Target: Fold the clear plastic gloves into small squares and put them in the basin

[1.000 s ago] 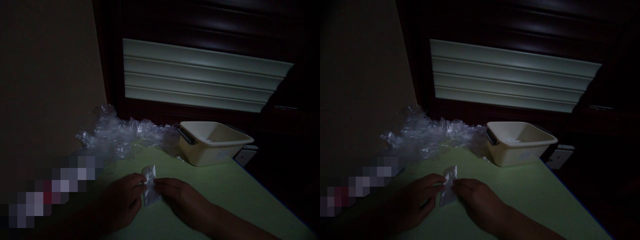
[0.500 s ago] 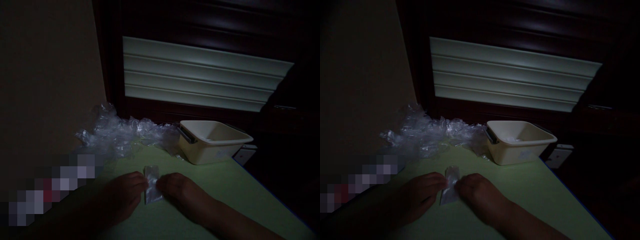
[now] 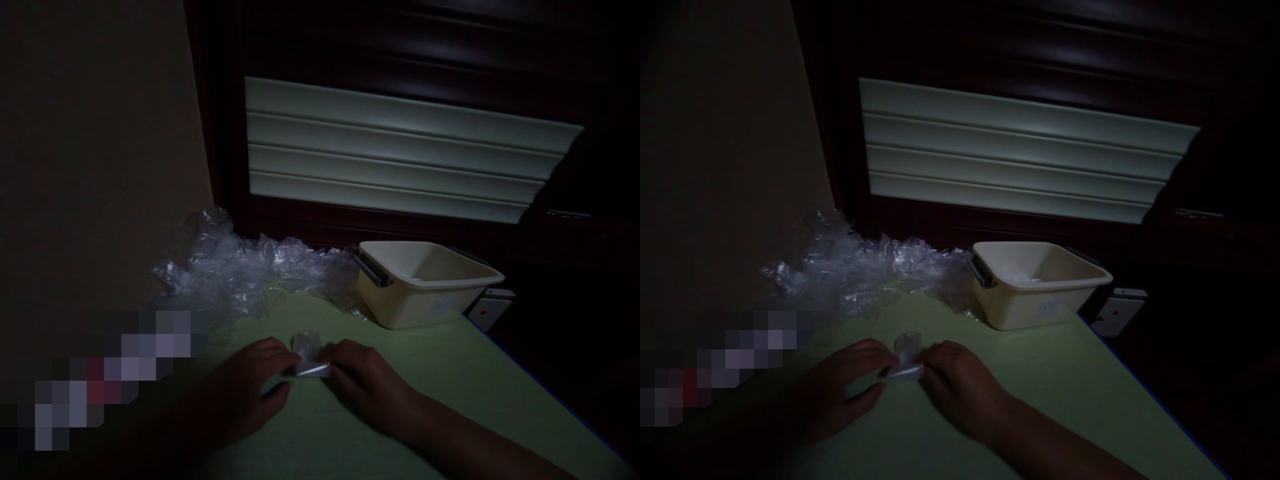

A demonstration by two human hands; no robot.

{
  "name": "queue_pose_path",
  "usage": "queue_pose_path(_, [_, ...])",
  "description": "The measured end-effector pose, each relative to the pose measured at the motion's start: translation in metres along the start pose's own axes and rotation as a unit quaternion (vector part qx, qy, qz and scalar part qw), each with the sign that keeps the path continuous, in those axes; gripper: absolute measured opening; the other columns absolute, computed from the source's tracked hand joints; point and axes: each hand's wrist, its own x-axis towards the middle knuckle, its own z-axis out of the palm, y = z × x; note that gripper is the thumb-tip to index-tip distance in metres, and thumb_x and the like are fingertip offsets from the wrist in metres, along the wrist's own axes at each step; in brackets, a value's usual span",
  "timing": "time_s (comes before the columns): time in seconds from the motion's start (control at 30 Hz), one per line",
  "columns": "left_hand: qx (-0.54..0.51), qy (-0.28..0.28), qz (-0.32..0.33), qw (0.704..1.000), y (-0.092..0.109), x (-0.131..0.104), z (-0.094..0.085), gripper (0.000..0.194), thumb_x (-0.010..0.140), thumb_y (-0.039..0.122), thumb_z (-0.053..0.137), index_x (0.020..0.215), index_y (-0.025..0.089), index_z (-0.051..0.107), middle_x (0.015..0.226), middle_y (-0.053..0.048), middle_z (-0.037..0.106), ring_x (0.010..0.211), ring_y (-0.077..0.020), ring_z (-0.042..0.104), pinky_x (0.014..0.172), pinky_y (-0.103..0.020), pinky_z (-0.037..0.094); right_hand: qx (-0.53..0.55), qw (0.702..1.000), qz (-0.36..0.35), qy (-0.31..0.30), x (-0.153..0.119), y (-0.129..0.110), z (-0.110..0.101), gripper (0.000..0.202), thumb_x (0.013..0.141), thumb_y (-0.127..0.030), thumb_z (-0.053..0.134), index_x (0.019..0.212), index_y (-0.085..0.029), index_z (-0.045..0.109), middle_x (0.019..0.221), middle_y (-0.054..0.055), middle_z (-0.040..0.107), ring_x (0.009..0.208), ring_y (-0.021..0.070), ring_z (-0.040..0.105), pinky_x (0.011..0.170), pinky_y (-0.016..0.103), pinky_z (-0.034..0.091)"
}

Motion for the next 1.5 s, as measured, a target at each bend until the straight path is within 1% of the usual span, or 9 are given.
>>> queue_pose_path(0.23, [-0.031,0.027,-0.106,0.994,0.004,0.007,0.002,0.026,0.078,0.017,0.052,0.099,0.022,0.066,0.092,-0.002,0.070,0.084,-0.0171,0.066,0.077,-0.028,0.050,0.107,0.993,0.035,0.016,-0.004,-0.008,0.003,0.021,0.089,-0.015,0.050,0.107,-0.018,0.061,0.095,0.006,0.070,0.081,0.0172,0.064,0.072,0.028,0.048])
queue_pose_path(0.37, [-0.030,0.041,-0.155,0.987,0.008,0.009,0.000,0.025,0.077,0.022,0.051,0.099,0.022,0.064,0.079,0.001,0.070,0.075,-0.0167,0.066,0.075,-0.027,0.050,0.084,0.993,0.036,0.070,-0.008,-0.007,0.002,0.012,0.091,-0.020,0.047,0.098,-0.018,0.056,0.086,0.005,0.067,0.075,0.0166,0.062,0.066,0.027,0.049])
queue_pose_path(0.5, [-0.037,0.042,-0.155,0.986,0.008,0.006,0.001,0.039,0.079,0.024,0.048,0.118,0.023,0.052,0.070,0.005,0.066,0.071,-0.0153,0.064,0.076,-0.026,0.048,-0.010,0.989,-0.092,0.115,-0.011,-0.009,-0.003,0.014,0.089,-0.014,0.045,0.098,-0.019,0.054,0.088,0.007,0.064,0.081,0.0183,0.060,0.072,0.031,0.050])
queue_pose_path(0.7, [-0.026,0.016,-0.143,0.989,0.009,0.005,0.000,0.033,0.079,0.019,0.046,0.112,0.022,0.049,0.071,0.005,0.061,0.071,-0.0147,0.062,0.072,-0.025,0.046,-0.108,0.973,-0.202,0.033,-0.012,-0.016,-0.001,0.035,0.087,-0.006,0.045,0.120,-0.017,0.051,0.110,0.014,0.064,0.101,0.0236,0.058,0.084,0.038,0.049])
queue_pose_path(0.8, [0.006,0.007,-0.133,0.991,0.010,0.004,0.001,0.021,0.078,0.016,0.045,0.097,0.022,0.052,0.069,0.004,0.056,0.065,-0.0143,0.057,0.063,-0.024,0.044,-0.103,0.981,-0.165,-0.011,-0.009,-0.015,0.003,0.033,0.090,-0.008,0.045,0.120,-0.017,0.054,0.107,0.013,0.065,0.101,0.0233,0.058,0.086,0.038,0.047])
queue_pose_path(0.93, [0.116,0.050,-0.081,0.989,0.009,0.000,0.002,0.024,0.080,0.015,0.048,0.102,0.020,0.056,0.090,-0.004,0.058,0.081,-0.0196,0.057,0.072,-0.030,0.045,-0.089,0.988,-0.122,-0.041,-0.009,-0.014,0.006,0.027,0.091,-0.012,0.046,0.115,-0.017,0.059,0.105,0.012,0.066,0.099,0.0230,0.058,0.086,0.038,0.046])
queue_pose_path(1.17, [0.150,0.002,-0.070,0.986,0.012,0.004,-0.005,0.011,0.080,0.012,0.054,0.071,0.018,0.056,0.076,-0.002,0.058,0.075,-0.0189,0.056,0.066,-0.029,0.044,0.044,0.999,-0.024,0.005,0.006,-0.014,0.003,0.021,0.091,-0.014,0.049,0.108,-0.016,0.061,0.103,0.009,0.064,0.096,0.0172,0.058,0.085,0.029,0.046])
queue_pose_path(1.37, [0.152,-0.038,-0.112,0.981,0.011,0.007,-0.012,0.011,0.081,0.018,0.058,0.071,0.019,0.061,0.076,-0.002,0.061,0.076,-0.0190,0.057,0.066,-0.028,0.043,0.036,0.987,0.076,-0.137,0.048,-0.009,-0.010,0.014,0.070,-0.005,0.065,0.079,-0.015,0.065,0.071,-0.001,0.057,0.068,0.0146,0.052,0.066,0.025,0.040])
queue_pose_path(1.5, [0.089,0.012,-0.164,0.982,0.002,0.006,-0.012,0.021,0.083,0.027,0.055,0.064,0.019,0.060,0.071,-0.001,0.060,0.072,-0.0195,0.057,0.066,-0.029,0.042,0.094,0.985,0.086,-0.114,0.052,-0.002,-0.004,0.017,0.063,-0.001,0.063,0.070,-0.016,0.059,0.069,-0.003,0.053,0.064,0.0122,0.047,0.060,0.023,0.035])
